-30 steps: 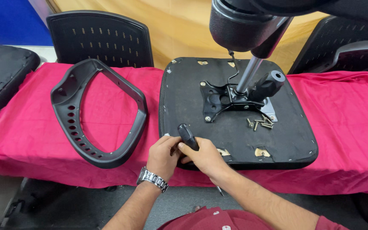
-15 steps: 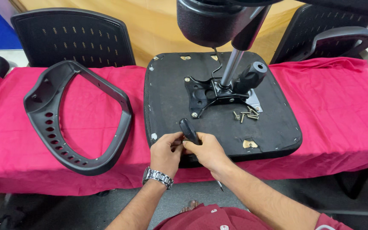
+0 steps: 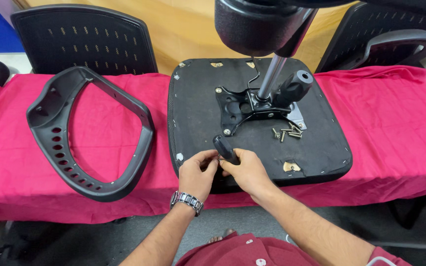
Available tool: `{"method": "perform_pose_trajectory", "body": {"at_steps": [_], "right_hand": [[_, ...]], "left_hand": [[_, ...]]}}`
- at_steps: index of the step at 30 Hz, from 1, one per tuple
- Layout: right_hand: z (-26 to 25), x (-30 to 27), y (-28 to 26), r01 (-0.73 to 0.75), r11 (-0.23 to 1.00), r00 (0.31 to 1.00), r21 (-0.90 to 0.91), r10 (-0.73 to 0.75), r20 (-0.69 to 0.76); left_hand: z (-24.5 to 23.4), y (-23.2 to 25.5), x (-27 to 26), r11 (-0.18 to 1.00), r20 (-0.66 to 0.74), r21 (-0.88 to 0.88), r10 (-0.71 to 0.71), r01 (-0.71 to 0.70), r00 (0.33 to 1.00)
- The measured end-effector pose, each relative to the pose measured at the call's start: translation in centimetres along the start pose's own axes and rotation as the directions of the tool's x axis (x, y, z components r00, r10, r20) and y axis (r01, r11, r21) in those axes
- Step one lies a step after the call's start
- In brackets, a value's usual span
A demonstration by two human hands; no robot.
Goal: The person uses a screwdriver to tighten screws on the underside of an office chair seat, securing the central gas lift mechanism to the seat base. The person then flips the seat upright to inspect the assembly.
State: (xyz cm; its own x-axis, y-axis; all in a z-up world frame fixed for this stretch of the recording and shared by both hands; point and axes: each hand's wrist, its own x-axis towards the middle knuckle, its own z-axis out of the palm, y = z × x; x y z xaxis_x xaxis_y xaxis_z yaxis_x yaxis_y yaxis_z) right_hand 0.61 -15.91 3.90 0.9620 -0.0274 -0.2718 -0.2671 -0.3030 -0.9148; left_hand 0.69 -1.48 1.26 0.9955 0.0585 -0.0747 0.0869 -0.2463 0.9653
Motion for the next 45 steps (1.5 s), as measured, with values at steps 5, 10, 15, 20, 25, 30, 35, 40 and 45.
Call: {"method": "perform_pose_trajectory", "body": {"at_steps": [5,10,15,20,25,30,35,40,45], "right_hand": [[-1.9,1.0,0.1,0.033,0.98,0.997,-0.198,-0.045,-0.056],[-5.1,3.2,0.7,0.084,0.924,0.983,-0.372,-0.138,-0.121],[-8.4,5.4,1.5,0.15,0.917,0.959,-0.37,-0.226,-0.171],[-9.9,6.2,1.5,0.162,0.934,0.963,-0.319,-0.221,-0.157],[-11.8,5.7,2.1,0.133,0.984,0.982,-0.116,-0.147,-0.122],[-15.4,6.2,3.0,0.09,0.991,0.978,0.1,-0.069,-0.198],[-18.9,5.8,4.4,0.296,0.948,0.897,0.12,-0.233,-0.377],[-22.0,5.5,4.8,0.347,0.921,0.854,0.175,-0.234,-0.465],[-24.6,5.6,4.5,0.364,0.928,0.814,0.082,-0.274,-0.512]], "left_hand": [[1.1,0.6,0.2,0.998,0.043,0.02,0.062,-0.063,0.997],[2.4,0.9,0.9,0.993,0.039,0.057,0.099,-0.101,0.994],[4.8,1.5,1.2,0.984,-0.058,0.15,0.105,-0.095,0.993],[7.6,2.8,2.0,0.945,-0.033,0.192,0.276,-0.265,0.961],[10.3,3.4,2.0,0.921,0.017,0.226,0.323,-0.319,0.946],[12.9,3.8,2.0,0.852,0.072,0.308,0.423,-0.424,0.903],[16.0,4.7,2.8,0.83,0.09,0.262,0.488,-0.493,0.868],[19.3,5.4,4.2,0.833,0.129,0.23,0.487,-0.504,0.864],[22.0,6.1,5.3,0.815,0.157,0.251,0.499,-0.523,0.852]]}}
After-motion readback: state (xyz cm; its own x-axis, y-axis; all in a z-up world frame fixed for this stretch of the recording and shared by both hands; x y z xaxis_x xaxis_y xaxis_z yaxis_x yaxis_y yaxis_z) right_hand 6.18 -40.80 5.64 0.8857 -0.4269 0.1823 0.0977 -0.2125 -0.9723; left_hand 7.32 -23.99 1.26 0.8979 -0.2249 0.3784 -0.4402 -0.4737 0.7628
